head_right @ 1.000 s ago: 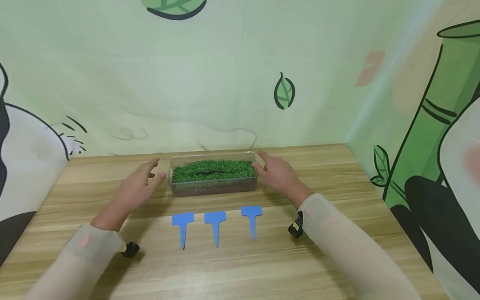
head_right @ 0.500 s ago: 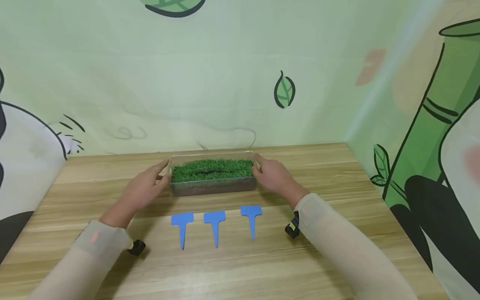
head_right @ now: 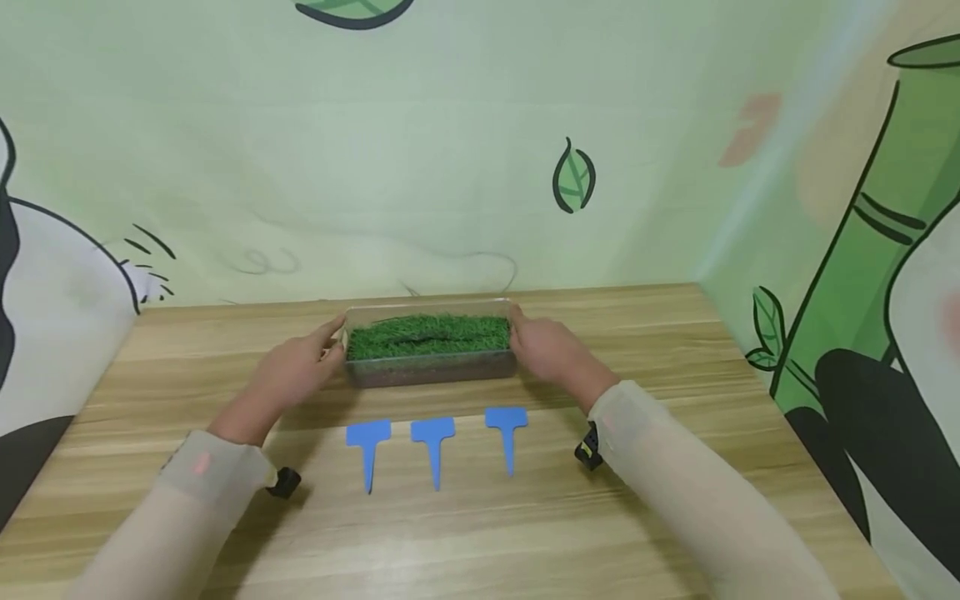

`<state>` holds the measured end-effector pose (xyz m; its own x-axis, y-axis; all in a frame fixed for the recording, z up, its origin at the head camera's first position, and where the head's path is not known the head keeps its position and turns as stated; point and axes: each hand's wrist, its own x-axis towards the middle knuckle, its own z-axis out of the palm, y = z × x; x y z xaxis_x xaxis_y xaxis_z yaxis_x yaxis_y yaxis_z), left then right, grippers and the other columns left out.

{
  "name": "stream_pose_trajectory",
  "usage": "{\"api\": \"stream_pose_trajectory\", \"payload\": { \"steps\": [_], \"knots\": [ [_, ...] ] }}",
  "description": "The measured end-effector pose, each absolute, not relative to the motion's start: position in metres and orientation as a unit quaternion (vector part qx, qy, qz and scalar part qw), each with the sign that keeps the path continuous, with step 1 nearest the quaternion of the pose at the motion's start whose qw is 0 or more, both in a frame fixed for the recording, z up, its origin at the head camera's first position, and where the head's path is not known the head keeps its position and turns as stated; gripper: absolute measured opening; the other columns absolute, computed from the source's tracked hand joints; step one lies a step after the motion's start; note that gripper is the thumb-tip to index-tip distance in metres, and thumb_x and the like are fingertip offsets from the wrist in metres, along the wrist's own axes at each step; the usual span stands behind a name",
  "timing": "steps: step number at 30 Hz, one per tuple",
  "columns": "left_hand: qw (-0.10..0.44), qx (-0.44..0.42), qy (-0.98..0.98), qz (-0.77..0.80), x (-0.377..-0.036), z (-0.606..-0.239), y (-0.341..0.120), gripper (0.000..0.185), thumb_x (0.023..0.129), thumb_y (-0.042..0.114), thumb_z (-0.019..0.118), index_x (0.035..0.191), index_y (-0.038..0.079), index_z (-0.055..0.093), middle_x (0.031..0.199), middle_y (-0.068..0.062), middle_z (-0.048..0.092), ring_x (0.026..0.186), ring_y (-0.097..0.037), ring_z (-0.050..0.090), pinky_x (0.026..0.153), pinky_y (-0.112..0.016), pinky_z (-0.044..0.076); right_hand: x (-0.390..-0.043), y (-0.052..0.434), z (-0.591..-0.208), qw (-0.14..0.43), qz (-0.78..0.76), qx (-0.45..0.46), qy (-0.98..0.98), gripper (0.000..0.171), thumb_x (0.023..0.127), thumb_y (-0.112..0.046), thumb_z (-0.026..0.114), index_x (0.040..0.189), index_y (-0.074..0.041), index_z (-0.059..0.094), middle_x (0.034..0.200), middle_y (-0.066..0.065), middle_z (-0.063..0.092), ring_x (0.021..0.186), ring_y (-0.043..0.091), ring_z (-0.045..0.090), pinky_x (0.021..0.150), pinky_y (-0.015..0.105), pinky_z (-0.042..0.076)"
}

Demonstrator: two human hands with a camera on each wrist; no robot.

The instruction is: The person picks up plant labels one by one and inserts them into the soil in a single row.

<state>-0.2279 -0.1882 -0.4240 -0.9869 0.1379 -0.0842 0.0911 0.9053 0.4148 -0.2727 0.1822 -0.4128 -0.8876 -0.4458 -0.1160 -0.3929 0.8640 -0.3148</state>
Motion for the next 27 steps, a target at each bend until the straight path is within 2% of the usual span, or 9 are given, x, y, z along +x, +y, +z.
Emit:
{"api": "stream_pose_trajectory", "payload": {
  "steps": [8,19,27],
  "knots": [
    [0.08,0.05,0.972,0.213,-0.2262,-0.4216,-0.1868,0.064,0.101,0.037,0.032,0.162,0.023,0.017,0.134,-0.012,0.065,0.051,-0.017,0.037,0.043,-0.029,0.029,-0.273,0.1809,-0.4165,0.095,-0.161,-0.209,0.96,0.06,0.109,-0.028,0.027,0.158,0.002,0.012,0.055,-0.002,0.044,0.042,0.011,0.034,0.045,0.03,0.04],
    [0.078,0.059,0.969,0.227,-0.2292,-0.4255,-0.1904,0.062,0.104,0.038,0.034,0.162,0.025,0.017,0.131,-0.014,0.066,0.049,-0.016,0.037,0.045,-0.03,0.033,-0.274,0.1802,-0.4183,0.076,-0.167,-0.208,0.961,0.059,0.108,-0.025,0.031,0.158,0.003,0.018,0.055,-0.003,0.043,0.043,0.01,0.033,0.043,0.028,0.037],
    [0.084,0.06,0.967,0.232,-0.2268,-0.423,-0.1911,0.061,0.104,0.04,0.034,0.162,0.026,0.018,0.131,-0.014,0.067,0.05,-0.017,0.039,0.044,-0.03,0.033,-0.2726,0.1803,-0.4163,0.079,-0.167,-0.201,0.962,0.06,0.105,-0.024,0.032,0.158,0.001,0.019,0.052,-0.004,0.04,0.043,0.009,0.029,0.042,0.025,0.03]
  ]
}}
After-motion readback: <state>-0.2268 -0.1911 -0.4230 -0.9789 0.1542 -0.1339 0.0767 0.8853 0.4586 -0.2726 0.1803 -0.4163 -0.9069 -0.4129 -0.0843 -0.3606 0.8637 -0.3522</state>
